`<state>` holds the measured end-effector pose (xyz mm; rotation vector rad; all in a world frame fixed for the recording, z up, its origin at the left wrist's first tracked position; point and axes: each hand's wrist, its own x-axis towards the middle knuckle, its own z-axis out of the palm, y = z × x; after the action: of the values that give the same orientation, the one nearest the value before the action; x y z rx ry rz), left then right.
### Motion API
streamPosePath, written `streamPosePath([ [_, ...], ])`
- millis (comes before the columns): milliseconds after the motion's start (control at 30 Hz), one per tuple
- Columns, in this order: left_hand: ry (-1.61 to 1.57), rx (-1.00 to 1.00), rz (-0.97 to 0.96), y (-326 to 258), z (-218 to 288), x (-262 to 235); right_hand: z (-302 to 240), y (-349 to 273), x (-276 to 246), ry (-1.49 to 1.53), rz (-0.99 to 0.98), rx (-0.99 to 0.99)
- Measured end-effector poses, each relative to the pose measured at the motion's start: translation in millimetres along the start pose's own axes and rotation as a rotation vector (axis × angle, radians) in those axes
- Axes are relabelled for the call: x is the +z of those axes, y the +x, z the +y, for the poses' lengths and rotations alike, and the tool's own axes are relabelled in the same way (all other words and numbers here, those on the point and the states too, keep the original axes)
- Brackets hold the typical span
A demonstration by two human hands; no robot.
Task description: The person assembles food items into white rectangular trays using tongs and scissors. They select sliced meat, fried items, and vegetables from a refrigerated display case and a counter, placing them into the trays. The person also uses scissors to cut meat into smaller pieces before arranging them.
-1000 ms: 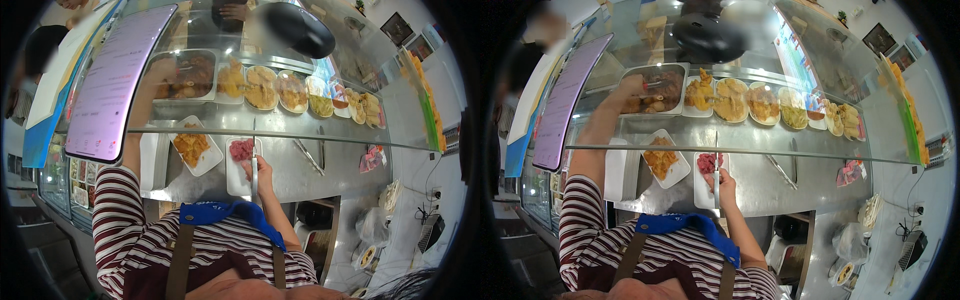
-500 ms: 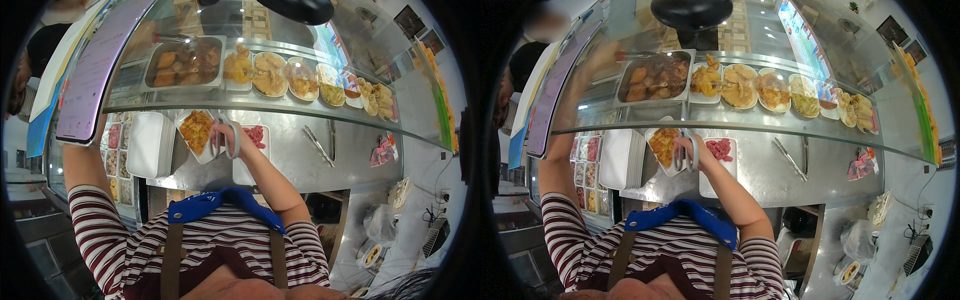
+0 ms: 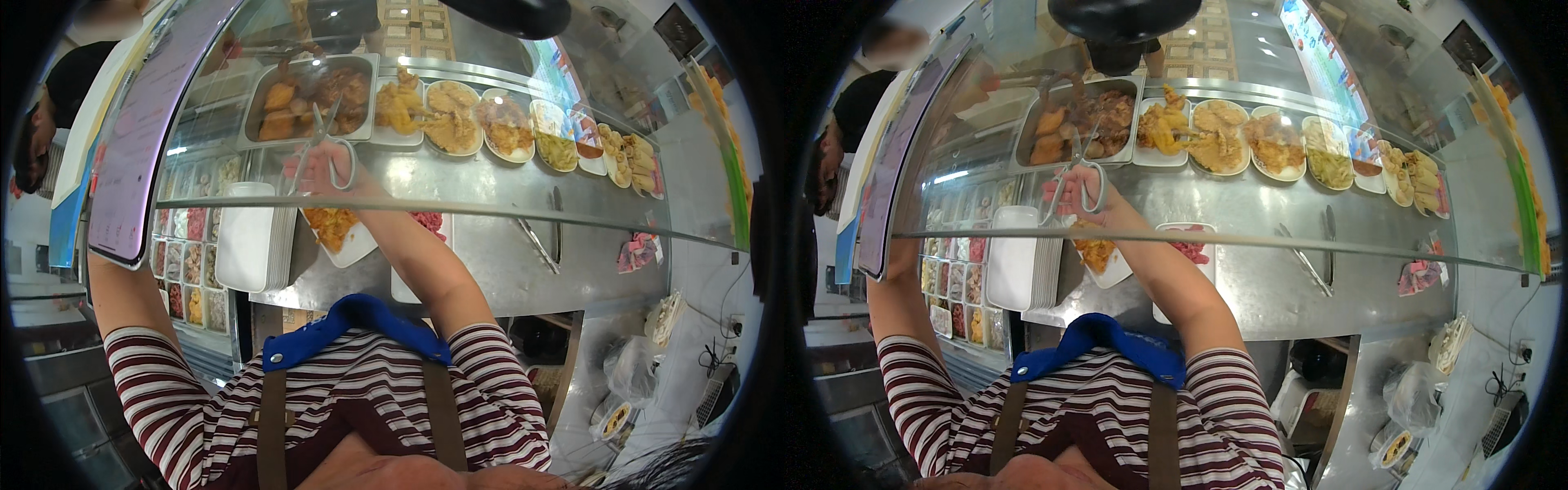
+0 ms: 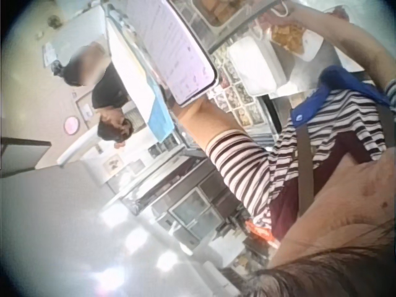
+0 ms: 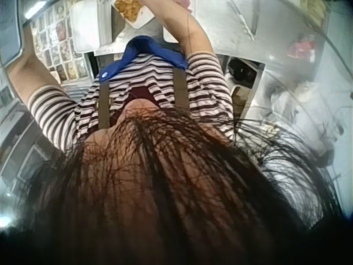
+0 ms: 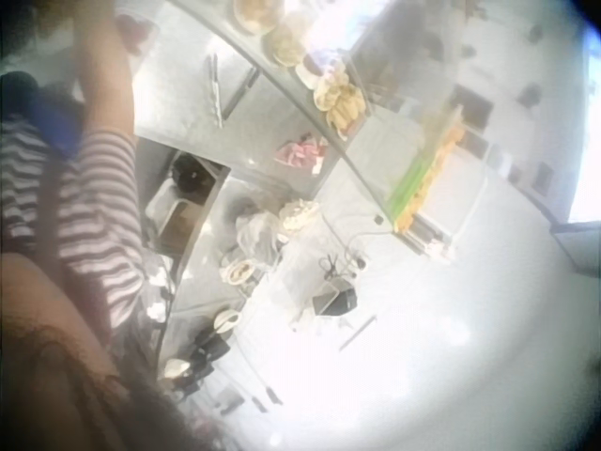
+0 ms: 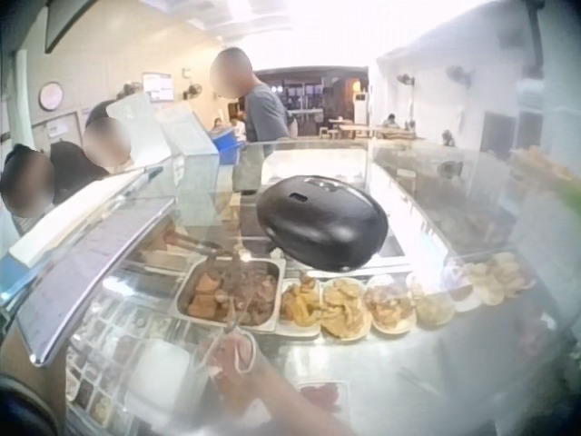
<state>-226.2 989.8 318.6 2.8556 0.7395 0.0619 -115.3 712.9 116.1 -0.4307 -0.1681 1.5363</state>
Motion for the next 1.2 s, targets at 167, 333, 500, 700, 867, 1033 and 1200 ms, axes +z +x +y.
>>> streamPosePath([
  [167, -0.006, -0.023, -0.007, -8, -10, -6, -5, 16, -3, 0.013, -0.062, -0.009],
  [333, -0.002, -0.028, -0.015, -13, -11, -7, -2, 27, -6, 0.028, -0.087, -0.012],
  [500, 0.012, -0.023, -0.027, -14, -8, -4, -5, 32, -4, 0.022, -0.035, -0.003],
  [700, 0.057, 0.003, -0.042, -9, 7, -2, -18, 45, -4, -0.047, 0.047, -0.017],
  [867, 0.113, 0.027, -0.061, -5, 20, -1, -24, 48, 5, -0.161, 0.15, -0.036],
  [1033, 0.255, 0.031, -0.101, -17, 46, -7, -7, 80, -12, 0.007, 0.345, 0.04],
  [1200, 0.33, -0.017, -0.172, 23, 78, 24, -7, -42, -22, -0.451, 0.289, -0.196],
])
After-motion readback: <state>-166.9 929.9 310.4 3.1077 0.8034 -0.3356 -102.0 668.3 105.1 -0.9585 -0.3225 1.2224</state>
